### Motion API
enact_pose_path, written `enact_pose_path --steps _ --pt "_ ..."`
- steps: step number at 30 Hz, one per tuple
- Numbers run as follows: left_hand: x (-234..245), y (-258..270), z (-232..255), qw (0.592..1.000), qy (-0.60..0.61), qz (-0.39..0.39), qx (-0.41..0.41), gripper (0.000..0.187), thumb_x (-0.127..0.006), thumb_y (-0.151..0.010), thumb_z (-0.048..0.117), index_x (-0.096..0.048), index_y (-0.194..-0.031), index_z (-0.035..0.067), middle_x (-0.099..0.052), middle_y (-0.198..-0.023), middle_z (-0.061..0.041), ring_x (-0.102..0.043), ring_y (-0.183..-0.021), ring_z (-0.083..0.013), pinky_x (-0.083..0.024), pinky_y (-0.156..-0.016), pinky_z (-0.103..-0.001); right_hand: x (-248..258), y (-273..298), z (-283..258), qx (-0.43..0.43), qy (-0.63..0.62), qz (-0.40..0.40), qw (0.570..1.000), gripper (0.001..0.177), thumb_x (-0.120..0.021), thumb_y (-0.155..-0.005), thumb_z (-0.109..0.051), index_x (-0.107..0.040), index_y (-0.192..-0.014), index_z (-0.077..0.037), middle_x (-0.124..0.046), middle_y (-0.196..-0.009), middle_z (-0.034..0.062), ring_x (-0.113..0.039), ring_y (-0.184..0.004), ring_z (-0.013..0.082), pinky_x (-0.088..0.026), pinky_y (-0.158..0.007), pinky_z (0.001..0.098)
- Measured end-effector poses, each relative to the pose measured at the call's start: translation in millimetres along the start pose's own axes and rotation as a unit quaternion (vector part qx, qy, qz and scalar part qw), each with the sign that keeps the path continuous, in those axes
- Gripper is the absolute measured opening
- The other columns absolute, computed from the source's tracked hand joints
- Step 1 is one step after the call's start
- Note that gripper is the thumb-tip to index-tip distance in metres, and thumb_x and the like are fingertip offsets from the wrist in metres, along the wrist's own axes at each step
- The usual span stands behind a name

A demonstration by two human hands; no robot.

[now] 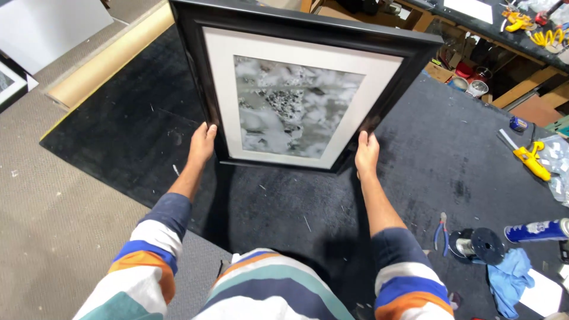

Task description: Completing the framing of artwork by applying backing tape, stapling the backboard, attaching hanging wire, and cleaning the glass.

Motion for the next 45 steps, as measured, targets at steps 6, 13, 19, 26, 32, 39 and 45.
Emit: enact_pose_path --steps 6,13,19,26,32,39,45 --pt "-40.9 16.5 -29.5 0.992 0.126 0.029 -0.017 0.043 -0.051 -0.11 0.024 -0.058 -0.138 -0.009 -0.056 -0.139 -0.033 -0.048 -0.137 -0.0412 -0.039 -0.115 -0.051 28.0 19.8 10.8 0.065 0.059 0.135 0.987 0.026 -0.054 -0.114 -0.018 -0.061 -0.092 -0.005 -0.058 -0.083 0.0087 -0.048 -0.086 0.0166 -0.044 -0.082 0.0385" --pt "-130.9 118.2 14.3 0.895 0.355 -0.035 0.269 0.075 -0.041 -0.112 0.039 -0.01 -0.161 -0.009 -0.008 -0.166 -0.035 -0.011 -0.156 -0.0435 -0.011 -0.129 -0.055 104.5 -29.4 -74.5 0.13 0.255 0.089 0.954 0.05 -0.06 -0.122 -0.024 -0.046 -0.079 -0.004 -0.045 -0.069 0.02 -0.041 -0.067 0.0334 -0.035 -0.068 0.0434" --pt "-138.5 120.0 113.5 0.765 0.492 -0.115 0.4 0.071 -0.046 -0.098 0.046 -0.025 -0.163 0.026 -0.033 -0.167 0.014 -0.03 -0.153 -0.01 -0.013 -0.125 -0.043 104.7 -73.5 -192.0 0.082 0.46 0.006 0.884 0.048 -0.049 -0.122 -0.038 -0.047 -0.087 -0.006 -0.059 -0.084 0.0246 -0.054 -0.083 0.05 -0.036 -0.069 0.0606" --pt "-54.5 17.4 122.8 0.85 0.261 0.144 0.435 0.12 -0.071 -0.066 0.066 -0.018 -0.157 0.01 -0.04 -0.153 -0.014 -0.041 -0.141 -0.033 -0.038 -0.108 -0.053 68.9 -54.7 -192.9 0.109 0.49 -0.049 0.863 0.046 -0.05 -0.122 -0.037 -0.046 -0.087 -0.008 -0.052 -0.076 0.0195 -0.051 -0.081 0.0493 -0.037 -0.071 0.0581" --pt "-62.9 11.6 110.5 0.859 0.183 0.114 0.464 0.13 -0.062 -0.069 0.074 0.006 -0.165 0.017 -0.022 -0.161 -0.017 -0.028 -0.146 -0.04 -0.031 -0.109 -0.061 51.3 -39.7 -211.7 0.114 0.519 -0.016 0.847 0.043 -0.052 -0.122 -0.041 -0.055 -0.092 -0.01 -0.058 -0.078 0.0171 -0.056 -0.081 0.0505 -0.04 -0.068 0.0587" --pt "-91.9 16.2 19.2 0.891 0.293 0.213 0.274 0.066 -0.059 -0.093 0.035 -0.041 -0.152 0.009 -0.057 -0.148 -0.014 -0.055 -0.135 -0.026 -0.038 -0.114 -0.034 47.7 -47.5 -208.3 0.165 0.543 -0.013 0.824 0.035 -0.053 -0.119 -0.04 -0.07 -0.107 -0.012 -0.072 -0.096 0.0248 -0.064 -0.092 0.0563 -0.044 -0.065 0.0631" --pt "-62.7 55.4 43.9 0.783 0.489 0.066 0.379 0.033 -0.042 -0.107 0.035 -0.058 -0.135 0.027 -0.068 -0.111 0.009 -0.064 -0.1 -0.0081 -0.049 -0.088 -0.032 15.4 -40.8 -253.8 0.097 0.502 -0.05 0.858 0.035 -0.051 -0.109 -0.046 -0.069 -0.108 -0.016 -0.069 -0.092 0.0166 -0.061 -0.095 0.0514 -0.044 -0.07 0.0623"
Point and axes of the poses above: each hand's wrist, its own y-axis away from the middle knuckle, its own x-axis out of the back of the hand, z = x × y, the point moved 5 cm from there along -y, towards the middle knuckle
